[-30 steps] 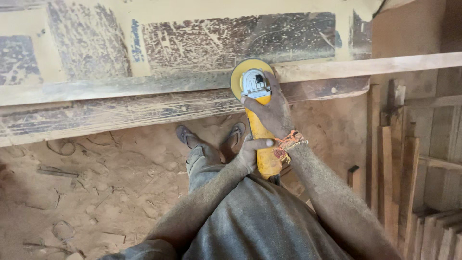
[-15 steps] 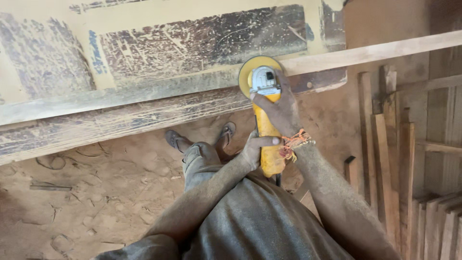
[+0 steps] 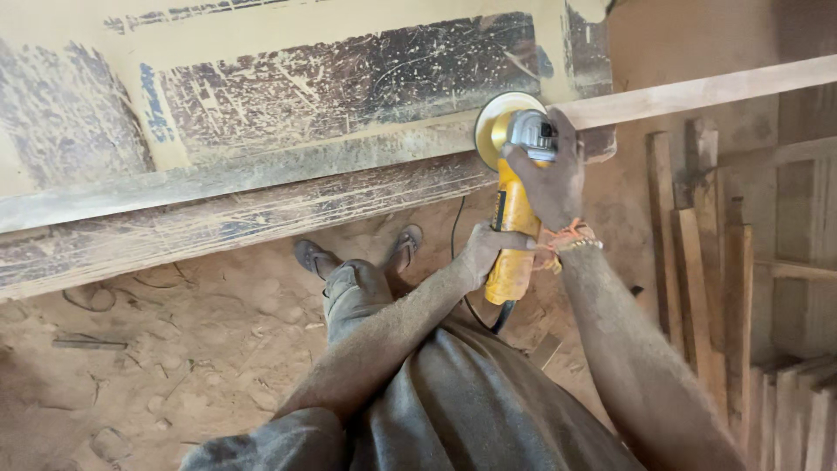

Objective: The person uses an angle grinder to sand and smooth the surface of a long wooden beam by moving the tool across its length.

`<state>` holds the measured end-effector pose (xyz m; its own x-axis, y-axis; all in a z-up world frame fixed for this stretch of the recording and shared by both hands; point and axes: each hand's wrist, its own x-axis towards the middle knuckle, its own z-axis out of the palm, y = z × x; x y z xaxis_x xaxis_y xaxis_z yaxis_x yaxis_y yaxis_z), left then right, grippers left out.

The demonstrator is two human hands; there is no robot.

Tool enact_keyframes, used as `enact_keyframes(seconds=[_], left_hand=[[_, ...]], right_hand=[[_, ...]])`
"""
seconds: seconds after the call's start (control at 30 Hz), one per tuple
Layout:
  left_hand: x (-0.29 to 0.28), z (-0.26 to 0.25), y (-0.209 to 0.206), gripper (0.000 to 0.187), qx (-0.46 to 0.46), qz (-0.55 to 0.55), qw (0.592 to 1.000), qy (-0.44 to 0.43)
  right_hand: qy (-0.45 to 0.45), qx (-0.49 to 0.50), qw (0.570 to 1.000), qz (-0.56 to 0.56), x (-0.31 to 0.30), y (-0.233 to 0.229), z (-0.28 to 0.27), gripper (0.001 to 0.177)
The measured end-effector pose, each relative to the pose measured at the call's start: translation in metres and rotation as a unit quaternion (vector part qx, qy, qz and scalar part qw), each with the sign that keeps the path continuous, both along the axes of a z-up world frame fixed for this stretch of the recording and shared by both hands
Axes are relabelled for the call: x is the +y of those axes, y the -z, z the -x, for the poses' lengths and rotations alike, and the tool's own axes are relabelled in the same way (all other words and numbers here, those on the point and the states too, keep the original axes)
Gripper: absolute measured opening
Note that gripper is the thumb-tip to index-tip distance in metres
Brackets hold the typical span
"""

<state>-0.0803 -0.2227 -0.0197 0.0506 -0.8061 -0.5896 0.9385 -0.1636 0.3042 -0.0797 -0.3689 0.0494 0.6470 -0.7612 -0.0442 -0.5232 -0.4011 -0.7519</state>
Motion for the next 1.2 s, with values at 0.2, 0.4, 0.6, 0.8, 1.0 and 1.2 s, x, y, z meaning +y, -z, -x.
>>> enact_keyframes(seconds=[0.2,0.4,0.6,0.8,1.0,1.2], left_hand=[[0.024,-0.031,0.005,0.041,-0.001,0.024,1.000,-0.010],[0.056,-0.058,-0.013,0.045,0.020,0.036,0.998,-0.057],[0.102,-0.070,-0.017,0.047,0.021,0.037,0.995,-0.091],[0.142,-0.091,-0.013,0.045,-0.006,0.026,0.994,-0.103],[0.180,-0.114,-0.026,0.048,0.012,0.044,0.988,-0.145],[0.217,-0.133,-0.023,0.048,-0.005,0.044,0.976,-0.212]], right_hand=[[-0.102,-0.023,0.991,0.081,0.006,0.019,-0.037,0.056],[-0.107,-0.069,0.991,-0.039,0.038,0.039,-0.077,0.056],[-0.181,-0.033,0.981,0.059,0.082,0.018,-0.096,0.052],[-0.198,0.006,0.980,0.015,0.129,-0.003,-0.132,0.053],[-0.220,0.045,0.974,-0.016,0.175,-0.014,-0.168,0.057],[-0.281,-0.009,0.959,0.037,0.215,-0.004,-0.196,0.054]])
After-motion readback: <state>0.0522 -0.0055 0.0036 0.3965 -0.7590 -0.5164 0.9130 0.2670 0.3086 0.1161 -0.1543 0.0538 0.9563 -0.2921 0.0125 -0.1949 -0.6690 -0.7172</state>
